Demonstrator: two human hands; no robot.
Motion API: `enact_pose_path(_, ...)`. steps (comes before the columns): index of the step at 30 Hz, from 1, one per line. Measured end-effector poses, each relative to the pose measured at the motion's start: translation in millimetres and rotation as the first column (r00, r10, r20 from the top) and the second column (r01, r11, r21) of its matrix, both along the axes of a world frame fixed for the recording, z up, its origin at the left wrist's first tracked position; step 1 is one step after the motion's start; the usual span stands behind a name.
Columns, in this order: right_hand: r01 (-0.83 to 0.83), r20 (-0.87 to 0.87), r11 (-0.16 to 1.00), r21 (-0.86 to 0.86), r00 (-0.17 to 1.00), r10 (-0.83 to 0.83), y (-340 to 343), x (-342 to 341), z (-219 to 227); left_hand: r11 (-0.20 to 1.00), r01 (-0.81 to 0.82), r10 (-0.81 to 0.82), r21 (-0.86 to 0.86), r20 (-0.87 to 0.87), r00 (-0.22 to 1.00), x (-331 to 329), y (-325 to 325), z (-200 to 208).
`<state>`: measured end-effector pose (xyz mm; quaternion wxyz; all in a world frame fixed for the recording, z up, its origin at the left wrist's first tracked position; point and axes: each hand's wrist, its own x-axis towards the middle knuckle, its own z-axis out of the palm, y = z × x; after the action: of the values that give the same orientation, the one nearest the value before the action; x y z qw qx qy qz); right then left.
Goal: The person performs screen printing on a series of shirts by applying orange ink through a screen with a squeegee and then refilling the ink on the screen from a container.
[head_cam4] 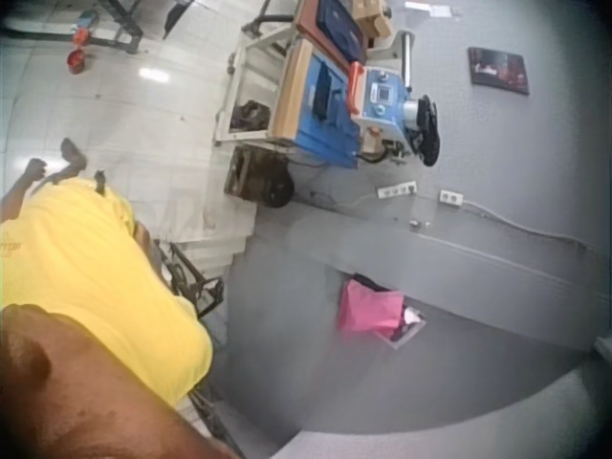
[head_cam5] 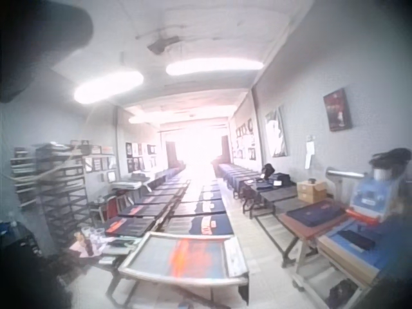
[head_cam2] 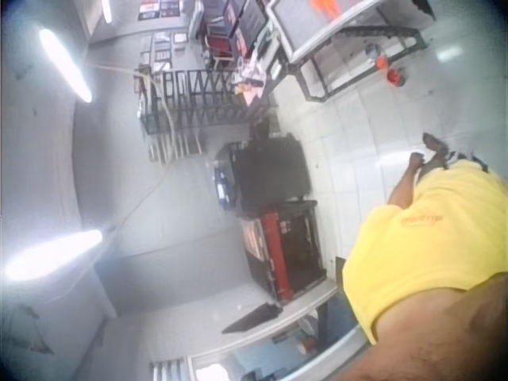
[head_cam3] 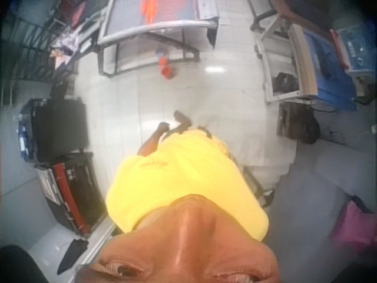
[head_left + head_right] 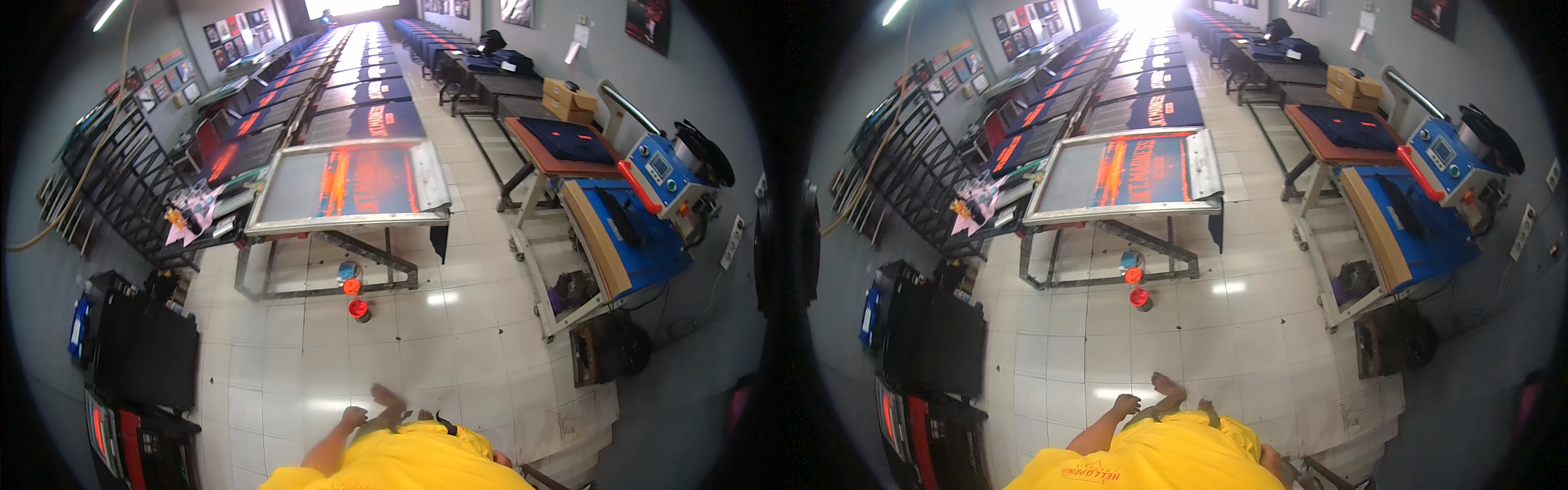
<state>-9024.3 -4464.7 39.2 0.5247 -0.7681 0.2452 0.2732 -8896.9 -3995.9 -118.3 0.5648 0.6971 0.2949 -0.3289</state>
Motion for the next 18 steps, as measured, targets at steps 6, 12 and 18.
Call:
enact_pose_path(6, -0.031, 0.023, 0.967, 0.251, 0.999, 0.026, -17.3, 1.6, -1.5, 0.946, 0.276, -0.303, 0.172, 0.152, 0.941, -16.1, 9.0, -57.2)
enact_pose_path(12, -0.137, -0.098, 0.986, 0.097, 0.984, 0.146, -20.4, 20.2, -5.5, 0.957, 0.258, -0.283, 0.13, 0.248, 0.926, -15.0, 1.5, -66.3)
enact_pose_path(18, 0.047, -0.267, 0.986, 0.162, 0.964, -0.002, -15.3, 5.3, -28.6, 0.995, -0.067, 0.07, 0.07, -0.037, 0.997, -9.8, -0.6, -37.9)
